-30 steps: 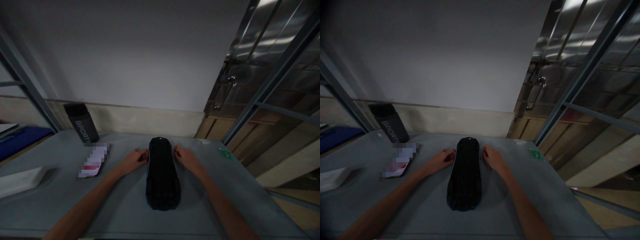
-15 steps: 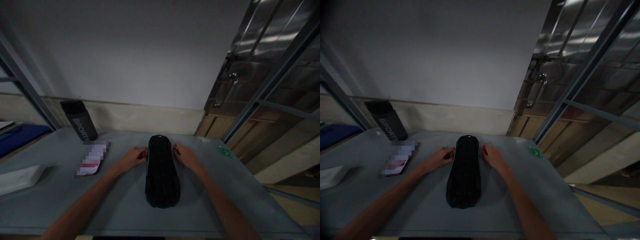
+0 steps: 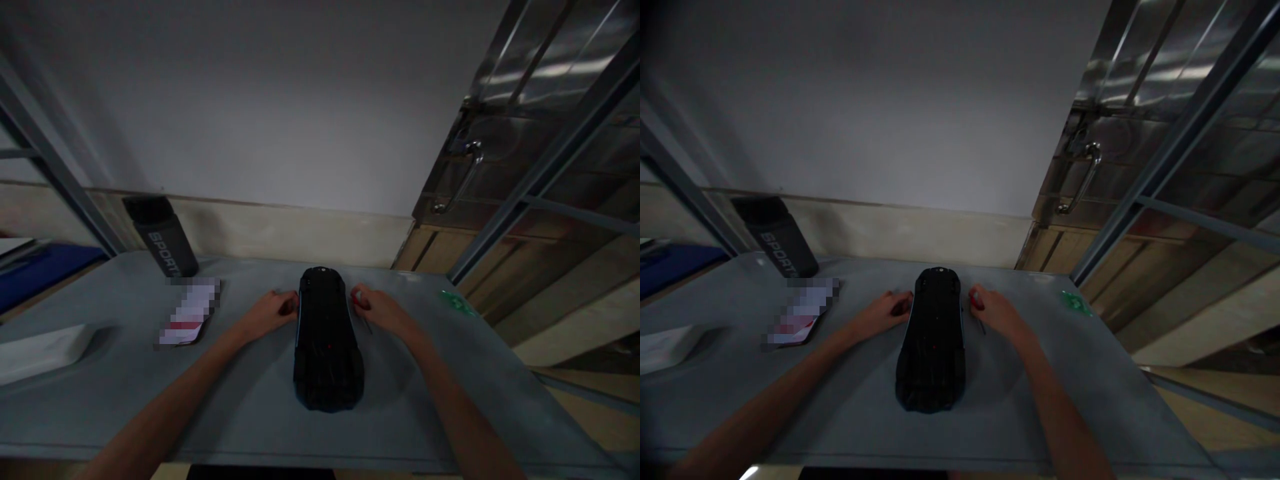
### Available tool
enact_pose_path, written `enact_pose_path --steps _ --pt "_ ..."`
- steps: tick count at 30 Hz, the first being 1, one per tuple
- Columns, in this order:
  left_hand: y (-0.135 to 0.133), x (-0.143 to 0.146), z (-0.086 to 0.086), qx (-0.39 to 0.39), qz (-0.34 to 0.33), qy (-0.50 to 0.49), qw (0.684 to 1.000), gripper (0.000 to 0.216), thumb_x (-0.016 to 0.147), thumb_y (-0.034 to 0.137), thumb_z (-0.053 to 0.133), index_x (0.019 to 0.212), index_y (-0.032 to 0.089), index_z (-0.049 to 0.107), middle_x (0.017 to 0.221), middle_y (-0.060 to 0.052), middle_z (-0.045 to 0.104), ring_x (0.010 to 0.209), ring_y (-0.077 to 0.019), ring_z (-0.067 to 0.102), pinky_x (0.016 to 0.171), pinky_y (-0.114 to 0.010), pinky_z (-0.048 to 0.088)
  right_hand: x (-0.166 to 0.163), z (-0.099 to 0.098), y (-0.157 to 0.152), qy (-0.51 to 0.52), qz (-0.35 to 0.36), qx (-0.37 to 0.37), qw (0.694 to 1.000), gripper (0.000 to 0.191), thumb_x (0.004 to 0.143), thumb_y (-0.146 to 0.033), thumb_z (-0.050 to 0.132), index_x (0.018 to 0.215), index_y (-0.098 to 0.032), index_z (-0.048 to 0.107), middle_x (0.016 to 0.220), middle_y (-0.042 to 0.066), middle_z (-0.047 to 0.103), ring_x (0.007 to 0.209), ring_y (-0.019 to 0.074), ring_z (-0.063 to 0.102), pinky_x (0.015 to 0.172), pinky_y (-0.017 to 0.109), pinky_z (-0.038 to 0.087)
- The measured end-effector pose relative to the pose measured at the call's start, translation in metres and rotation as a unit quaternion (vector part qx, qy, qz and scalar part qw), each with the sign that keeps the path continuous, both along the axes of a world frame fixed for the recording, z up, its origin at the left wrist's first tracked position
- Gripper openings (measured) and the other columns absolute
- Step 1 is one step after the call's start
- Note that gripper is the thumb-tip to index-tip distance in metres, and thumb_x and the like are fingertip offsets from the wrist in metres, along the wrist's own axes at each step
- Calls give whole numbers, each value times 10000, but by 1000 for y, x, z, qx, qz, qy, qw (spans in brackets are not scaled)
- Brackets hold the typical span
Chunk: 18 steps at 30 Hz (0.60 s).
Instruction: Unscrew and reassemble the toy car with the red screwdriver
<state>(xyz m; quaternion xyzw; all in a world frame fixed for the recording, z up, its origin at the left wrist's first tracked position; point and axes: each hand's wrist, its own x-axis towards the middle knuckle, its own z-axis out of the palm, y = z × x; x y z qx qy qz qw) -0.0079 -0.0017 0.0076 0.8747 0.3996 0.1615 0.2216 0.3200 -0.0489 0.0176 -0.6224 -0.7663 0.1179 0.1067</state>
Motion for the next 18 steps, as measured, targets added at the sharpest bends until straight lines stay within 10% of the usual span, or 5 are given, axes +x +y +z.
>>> enact_pose_path --steps 18 --pt "0 2 -1 2 4 1 1000 77 953 268 608 898 215 607 739 28 636 731 -183 612 875 -344 496 -13 35 -11 246 6 169 954 208 922 -286 578 1130 -284 563 742 -37 692 647 190 681 685 318 535"
